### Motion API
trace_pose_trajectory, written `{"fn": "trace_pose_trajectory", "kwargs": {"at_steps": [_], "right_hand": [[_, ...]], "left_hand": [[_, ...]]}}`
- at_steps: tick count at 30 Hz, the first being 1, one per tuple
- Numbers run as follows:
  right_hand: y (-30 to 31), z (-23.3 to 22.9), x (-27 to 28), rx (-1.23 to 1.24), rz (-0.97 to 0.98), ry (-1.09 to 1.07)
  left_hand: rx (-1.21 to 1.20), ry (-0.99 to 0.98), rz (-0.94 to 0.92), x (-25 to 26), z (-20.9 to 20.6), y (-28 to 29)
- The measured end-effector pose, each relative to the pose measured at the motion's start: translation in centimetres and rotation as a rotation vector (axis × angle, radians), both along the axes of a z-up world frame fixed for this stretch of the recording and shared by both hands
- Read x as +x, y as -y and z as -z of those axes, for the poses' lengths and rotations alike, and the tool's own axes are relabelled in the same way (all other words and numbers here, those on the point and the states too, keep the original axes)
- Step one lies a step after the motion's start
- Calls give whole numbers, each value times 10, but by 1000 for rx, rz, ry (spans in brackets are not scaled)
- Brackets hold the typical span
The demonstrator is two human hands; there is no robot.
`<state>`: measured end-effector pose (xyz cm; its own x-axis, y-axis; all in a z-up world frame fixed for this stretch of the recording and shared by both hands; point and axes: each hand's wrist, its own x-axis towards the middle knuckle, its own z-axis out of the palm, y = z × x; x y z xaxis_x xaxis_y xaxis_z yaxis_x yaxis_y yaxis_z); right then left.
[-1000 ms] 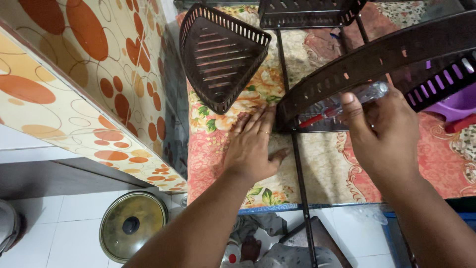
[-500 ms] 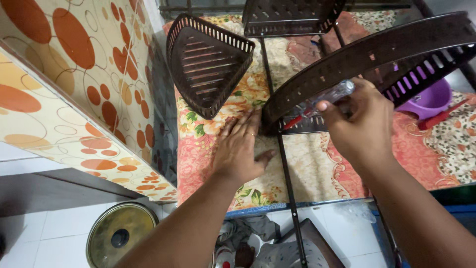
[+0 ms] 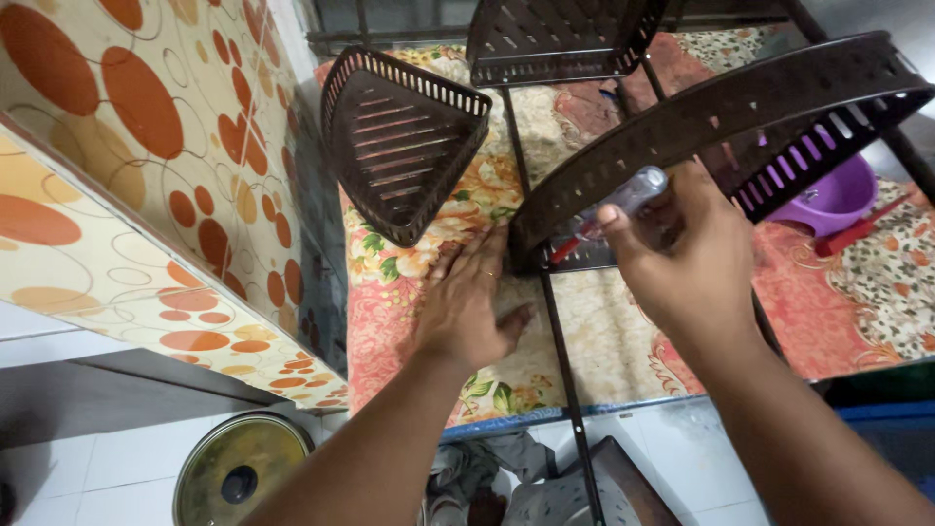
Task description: The person assembles a brown plastic corner shelf by attaching triangular baskets to a metal frame using a screwdriver. They insert screws into the frame and baskets, then tighten them to secure the components.
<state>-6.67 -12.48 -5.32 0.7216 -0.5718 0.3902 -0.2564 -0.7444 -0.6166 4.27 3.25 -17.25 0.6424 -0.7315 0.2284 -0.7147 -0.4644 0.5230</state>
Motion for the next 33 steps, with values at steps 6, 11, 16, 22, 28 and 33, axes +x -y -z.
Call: {"fn": "trace_pose_trajectory", "kwargs": {"at_steps": [6, 11, 16, 22, 28, 33], "right_hand": [[-26, -14, 2, -36, 36, 71], [-30, -20, 5, -161, 24, 11], [-21, -26, 3, -394, -72, -74], [-10, -33, 4, -187, -56, -189], [-4, -48, 2, -109, -160, -446], [-25, -37, -1, -153, -168, -453]], "left_hand": [[-2, -63, 2, 0, -4, -3], [46, -91, -5, 0, -8, -1], [46, -84, -10, -1, -4, -1], [-3, -11, 6, 1, 1, -1], [53, -56, -7, -1, -1, -1], [130, -63, -14, 0, -5, 2]]}}
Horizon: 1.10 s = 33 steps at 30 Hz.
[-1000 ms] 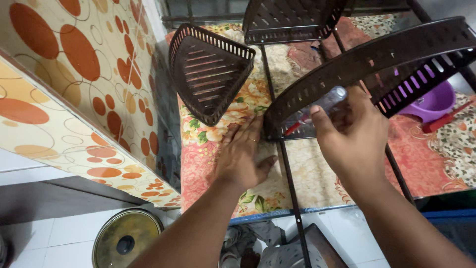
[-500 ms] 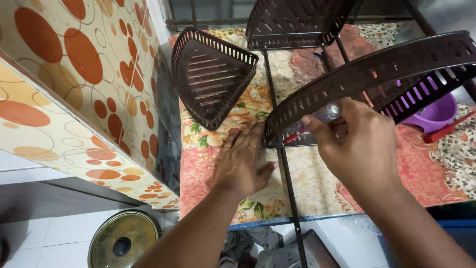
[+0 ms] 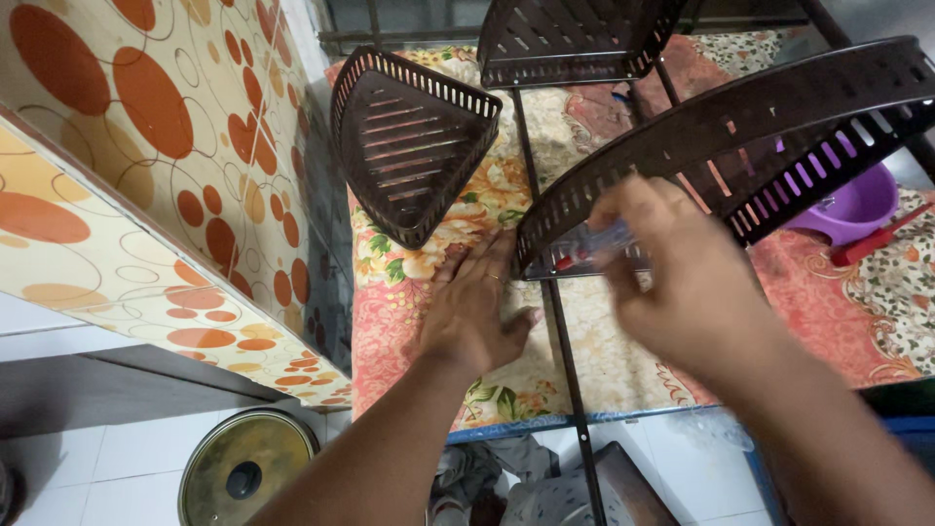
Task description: The person assembles a brown plastic corner shelf by attaching triangular baskets to a metal frame using a screwdriver. They insert screws into the frame and baskets, then tighten them to secure the components.
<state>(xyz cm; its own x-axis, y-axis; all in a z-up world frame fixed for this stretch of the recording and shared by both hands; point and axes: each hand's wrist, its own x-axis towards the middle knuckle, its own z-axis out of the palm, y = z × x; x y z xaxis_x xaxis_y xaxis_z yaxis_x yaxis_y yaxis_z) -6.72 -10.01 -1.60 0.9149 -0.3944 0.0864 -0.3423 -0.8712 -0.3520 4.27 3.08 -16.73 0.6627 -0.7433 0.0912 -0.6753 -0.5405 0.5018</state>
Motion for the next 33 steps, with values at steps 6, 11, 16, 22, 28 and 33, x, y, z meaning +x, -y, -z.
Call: {"fn": "trace_pose_trajectory", "kwargs": {"at_steps": [6, 11, 16, 22, 28, 33], "right_hand": [[-1, 7, -1, -250, 15, 334], [13, 6, -1, -182, 90, 320], [26, 11, -3, -395, -40, 334], [37, -13, -4, -384, -275, 199], [-3, -37, 13, -291, 180, -599], [7, -56, 29, -451, -56, -655]], "left_hand": [[-108, 5, 6, -2, 3, -3], [-126, 22, 19, 1, 9, -3], [-157, 61, 11, 0, 8, -5], [-44, 1, -3, 0, 2, 1], [27, -30, -1, -1, -5, 0], [31, 7, 12, -1, -6, -2]]}}
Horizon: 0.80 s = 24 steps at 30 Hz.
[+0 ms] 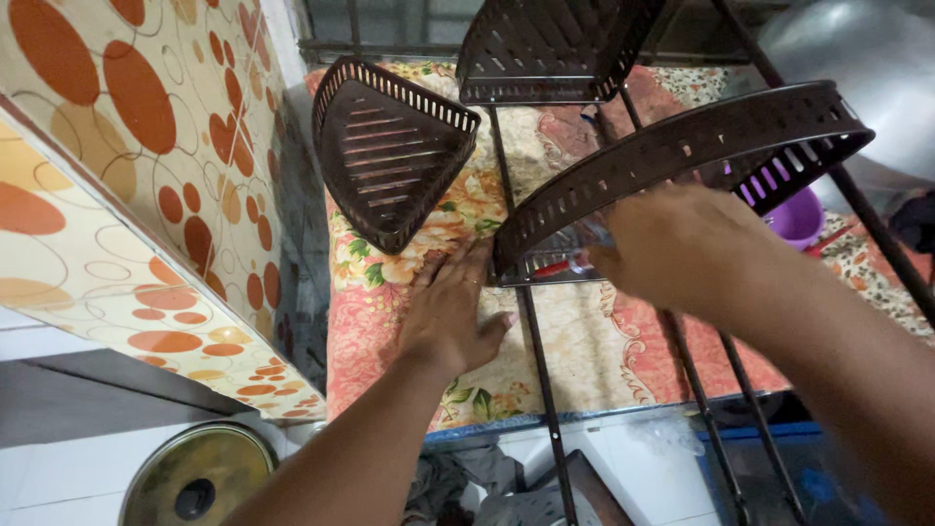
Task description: The person assembles a brown plastic corner shelf by attaching triangular baskets to a metal frame using a screwdriver. They insert screws into the frame and baskets, then tighten them to secure the components.
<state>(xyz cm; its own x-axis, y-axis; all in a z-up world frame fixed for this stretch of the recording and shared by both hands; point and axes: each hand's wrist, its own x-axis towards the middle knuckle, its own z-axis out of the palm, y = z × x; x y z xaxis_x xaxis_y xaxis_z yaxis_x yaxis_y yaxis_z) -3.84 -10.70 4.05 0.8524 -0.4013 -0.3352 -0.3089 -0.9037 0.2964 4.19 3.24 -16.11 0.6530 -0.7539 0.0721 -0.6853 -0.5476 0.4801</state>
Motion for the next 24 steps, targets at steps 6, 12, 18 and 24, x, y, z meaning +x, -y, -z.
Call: {"fn": "trace_pose_trajectory", "kwargs": {"at_steps": [6, 12, 18, 24], "right_hand": [[32, 16, 4, -251, -644, -121], [46, 25, -7, -158, -1092, -83], [27, 13, -1, -34, -360, -42], [21, 5, 10, 26, -94, -56]], "left_hand": [[18, -40, -4, 1, 2, 0], [-182, 34, -16, 0, 11, -3], [-216, -14, -1, 1, 13, -5], [-190, 16, 2, 1, 15, -3]]}}
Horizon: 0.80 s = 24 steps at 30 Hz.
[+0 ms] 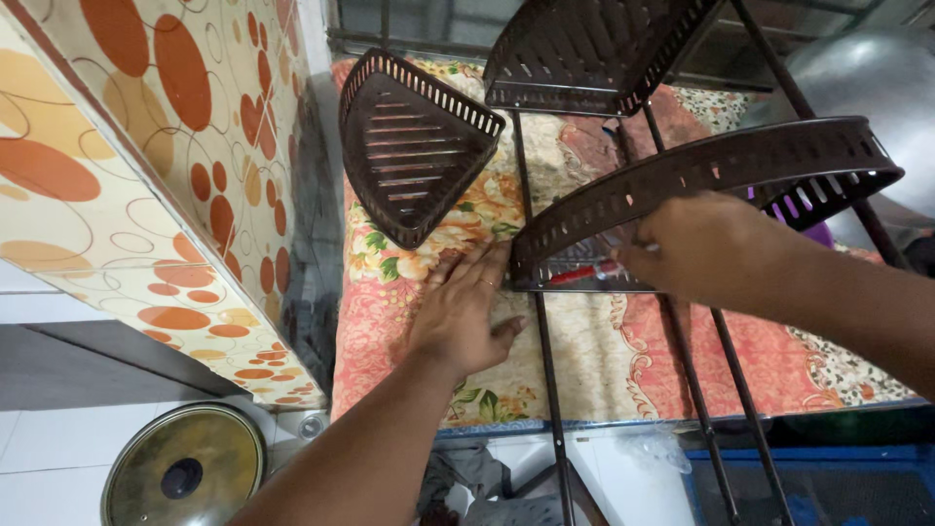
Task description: The person assembles a brown plastic corner shelf by attaching triangular baskets to a metal frame using a screwdriver. They insert screws into the frame and baskets, then tighten them to secure the components.
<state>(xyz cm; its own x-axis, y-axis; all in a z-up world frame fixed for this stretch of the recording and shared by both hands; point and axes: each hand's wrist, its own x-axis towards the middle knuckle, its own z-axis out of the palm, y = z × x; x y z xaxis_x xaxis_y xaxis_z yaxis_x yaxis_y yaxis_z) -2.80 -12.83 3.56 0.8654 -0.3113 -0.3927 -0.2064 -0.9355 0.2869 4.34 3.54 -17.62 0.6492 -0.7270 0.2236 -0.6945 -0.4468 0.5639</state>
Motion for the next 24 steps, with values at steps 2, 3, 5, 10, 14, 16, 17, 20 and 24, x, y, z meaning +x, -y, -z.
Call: {"fn": "trace_pose_trajectory", "kwargs": {"at_steps": [2, 3, 5, 10, 14, 16, 17, 20, 24], "right_hand": [[3, 2, 1, -70, -10, -70], [5, 5, -1, -110, -101, -95], [14, 13, -4, -191, -205, -199], [51, 27, -27, -228, -1101, 381], [52, 29, -33, -168, -607, 172], [41, 27, -31, 52, 30, 25], [34, 26, -30, 138, 130, 137], [17, 28, -30, 401, 300, 514], [3, 45, -32, 530, 360, 883]], "left_hand": [[14, -5, -3, 0, 0, 1], [21, -7, -4, 0, -1, 1], [30, -19, -4, 0, 0, 2], [89, -19, -13, 0, -2, 5], [65, 16, -7, 0, -1, 5], [80, 21, -10, 0, -1, 4], [90, 21, -17, 0, -1, 3], [66, 27, -27, -1, -1, 5], [97, 0, -22, 1, -1, 4]]}}
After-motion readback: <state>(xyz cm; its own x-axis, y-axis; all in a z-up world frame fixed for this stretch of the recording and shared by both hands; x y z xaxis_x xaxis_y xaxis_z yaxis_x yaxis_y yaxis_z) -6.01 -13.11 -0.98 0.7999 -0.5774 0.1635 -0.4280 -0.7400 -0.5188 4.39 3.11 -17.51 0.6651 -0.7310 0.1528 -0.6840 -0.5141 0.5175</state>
